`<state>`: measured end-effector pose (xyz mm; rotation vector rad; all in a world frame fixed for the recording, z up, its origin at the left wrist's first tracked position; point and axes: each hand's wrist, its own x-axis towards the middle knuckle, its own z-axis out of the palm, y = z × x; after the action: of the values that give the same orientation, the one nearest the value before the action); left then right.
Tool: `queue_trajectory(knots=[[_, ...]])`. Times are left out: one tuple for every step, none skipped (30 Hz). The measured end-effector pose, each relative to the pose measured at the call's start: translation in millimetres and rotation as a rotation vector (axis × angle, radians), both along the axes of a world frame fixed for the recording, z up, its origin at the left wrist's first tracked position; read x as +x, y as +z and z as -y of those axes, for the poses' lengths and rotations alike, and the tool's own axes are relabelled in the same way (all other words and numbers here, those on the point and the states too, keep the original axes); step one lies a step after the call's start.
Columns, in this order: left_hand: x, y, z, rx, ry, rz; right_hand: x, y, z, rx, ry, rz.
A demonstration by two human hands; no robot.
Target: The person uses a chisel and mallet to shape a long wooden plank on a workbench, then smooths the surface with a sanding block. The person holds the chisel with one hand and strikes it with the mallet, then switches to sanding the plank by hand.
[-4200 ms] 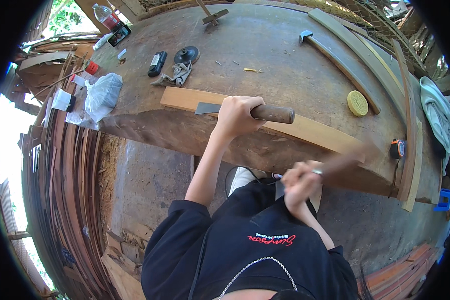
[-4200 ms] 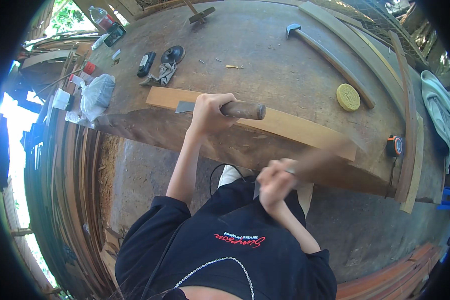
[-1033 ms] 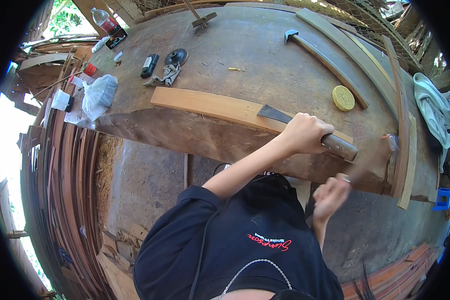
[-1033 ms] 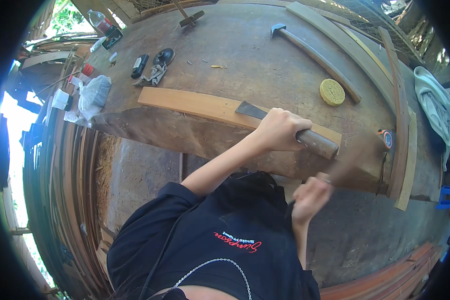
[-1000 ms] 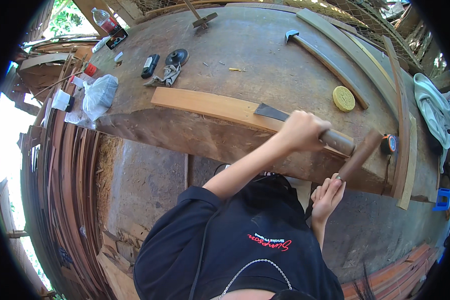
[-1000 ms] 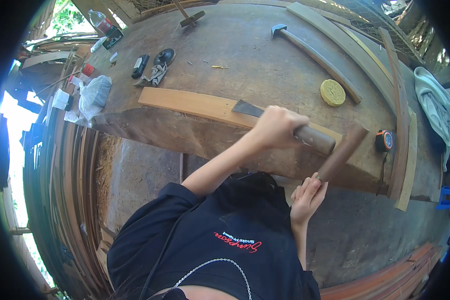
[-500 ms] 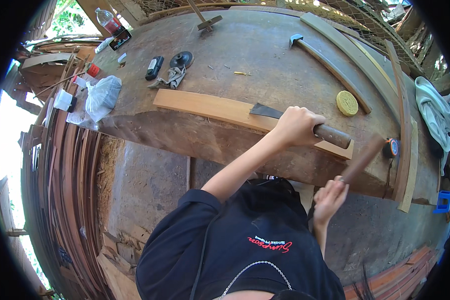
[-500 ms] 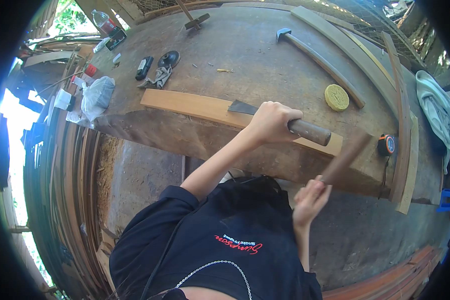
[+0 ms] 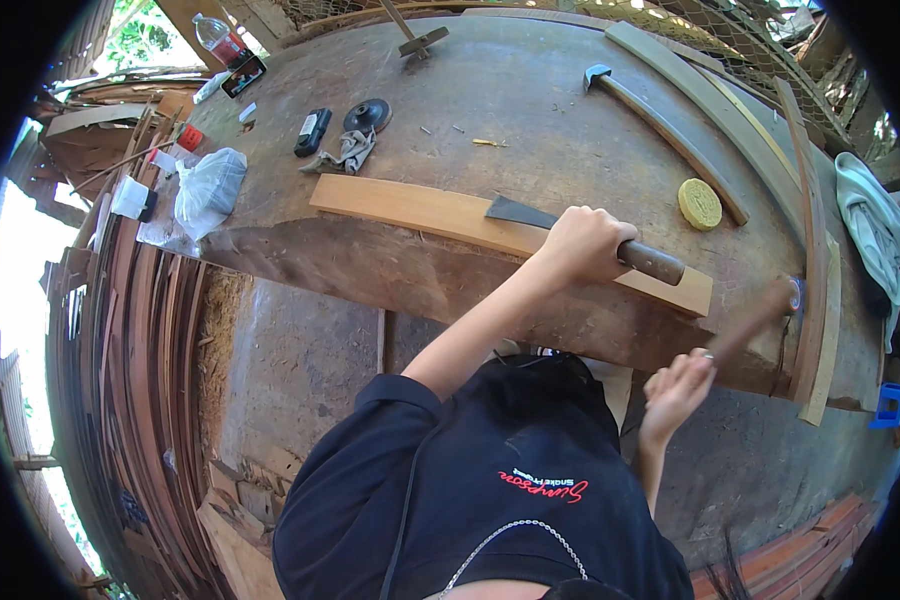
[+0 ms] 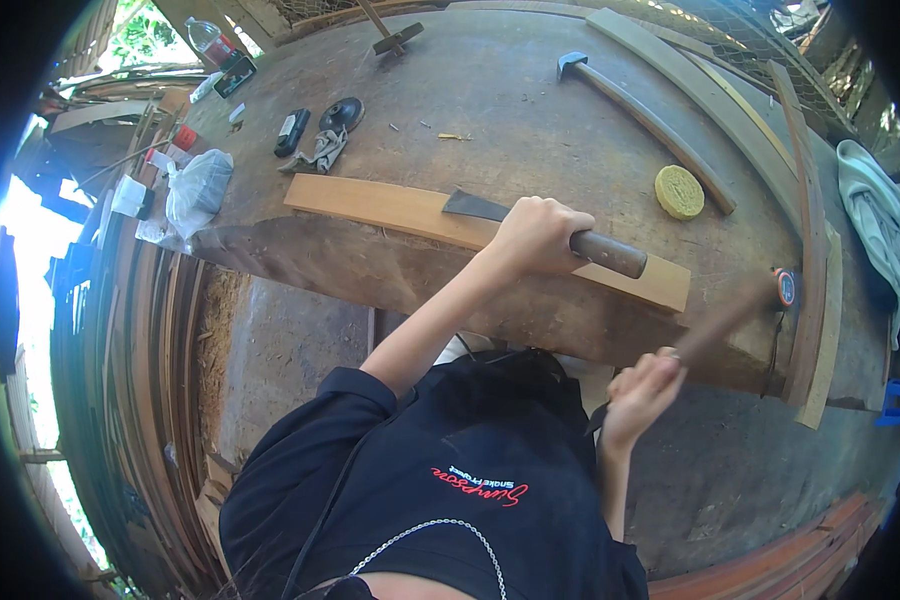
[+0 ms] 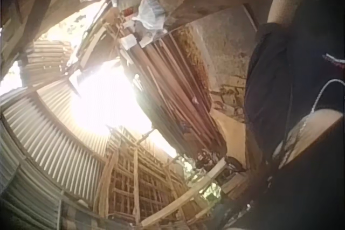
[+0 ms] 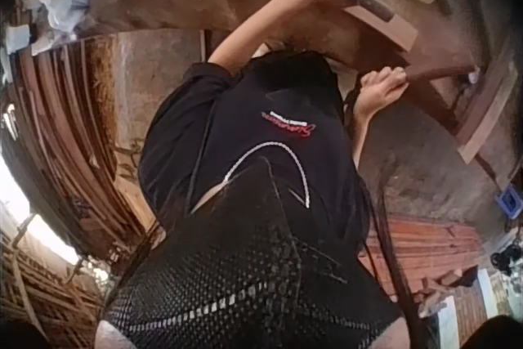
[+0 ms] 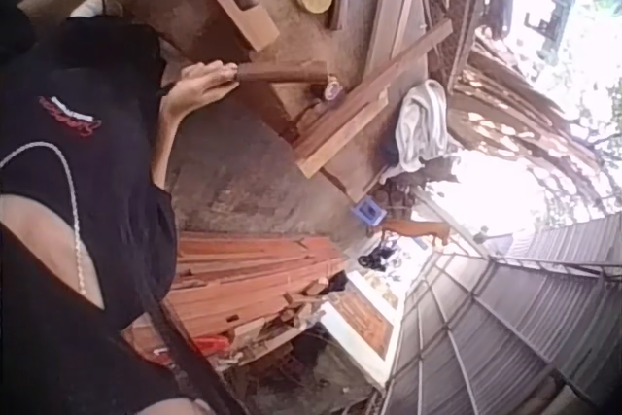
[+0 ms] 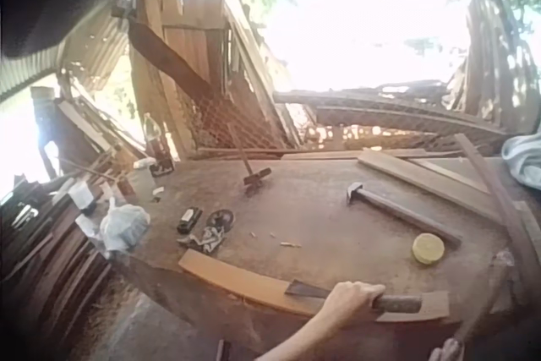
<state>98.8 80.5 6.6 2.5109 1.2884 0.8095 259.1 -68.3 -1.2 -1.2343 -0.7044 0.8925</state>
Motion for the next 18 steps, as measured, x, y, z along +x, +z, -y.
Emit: queue_trajectory(knots=[[-1.3, 1.5, 1.1, 0.003, 0.005, 0.007, 2.0, 5.4, -3.1, 0.066, -0.046, -0.023], [-2.9, 2.7, 2.1, 0.007, 0.01, 0.014, 2.2, 14.1, -7.5, 0.132, -0.091, -0.046], [-3.4, 4.4, 2.3, 0.012, 0.009, 0.023, -3.3, 20.8, -12.1, 0.134, -0.19, -0.096], [-2.5, 5.3, 1.6, 0.018, 0.004, 0.031, -11.6, 19.0, -11.1, 0.13, -0.118, -0.127], [-2.0, 5.7, 1.0, 0.023, -0.001, 0.038, -22.4, 13.1, -9.6, 0.126, -0.045, -0.158], [-3.6, 5.4, 0.1, 0.018, 0.009, 0.042, -31.0, 6.7, -8.8, 0.12, 0.033, -0.19], [-5.8, 4.6, -1.7, 0.013, 0.019, 0.046, -35.5, 0.1, -6.0, -0.009, 0.19, -0.161], [-8.6, 3.5, -4.1, 0.007, 0.029, 0.05, -38.0, -5.4, -3.6, -0.139, 0.346, -0.131], [-16.8, 2.4, -7.3, 0.022, 0.055, 0.065, -38.4, -8.9, -5.1, -0.159, 0.351, -0.078], [-26.1, 2.7, -10.1, 0.037, 0.08, 0.08, -34.0, -8.2, -7.9, -0.138, 0.32, -0.065], [-32.6, 4.2, -11.2, 0.029, 0.103, 0.08, -26.5, -4.7, -11.8, -0.117, 0.288, -0.052], [-38.1, 7.2, -11.3, 0.034, 0.111, 0.096, -21.0, 1.3, -15.3, -0.102, 0.256, -0.032], [-43.0, 10.1, -11.4, 0.039, 0.12, 0.113, -19.4, 9.2, -18.7, -0.06, 0.144, -0.046], [-47.2, 11.5, -11.4, 0.045, 0.129, 0.129, -16.2, 10.3, -23.4, 0.036, 0.081, -0.046], [-47.8, 11.3, -12.6, 0.053, 0.127, 0.16, -18.4, 14.7, -26.7, 0.104, 0.024, -0.083], [-48.3, 11.7, -12.9, 0.052, 0.124, 0.164, -23.0, 18.5, -29.2, 0.173, -0.033, -0.12], [-48.8, 12.4, -13.1, 0.052, 0.123, 0.168, -34.7, 17.9, -28.9, 0.198, 0.003, -0.159], [-49.1, 13.1, -13.1, 0.05, 0.121, 0.171, -45.1, 13.4, -28.0, 0.221, 0.039, -0.199]])
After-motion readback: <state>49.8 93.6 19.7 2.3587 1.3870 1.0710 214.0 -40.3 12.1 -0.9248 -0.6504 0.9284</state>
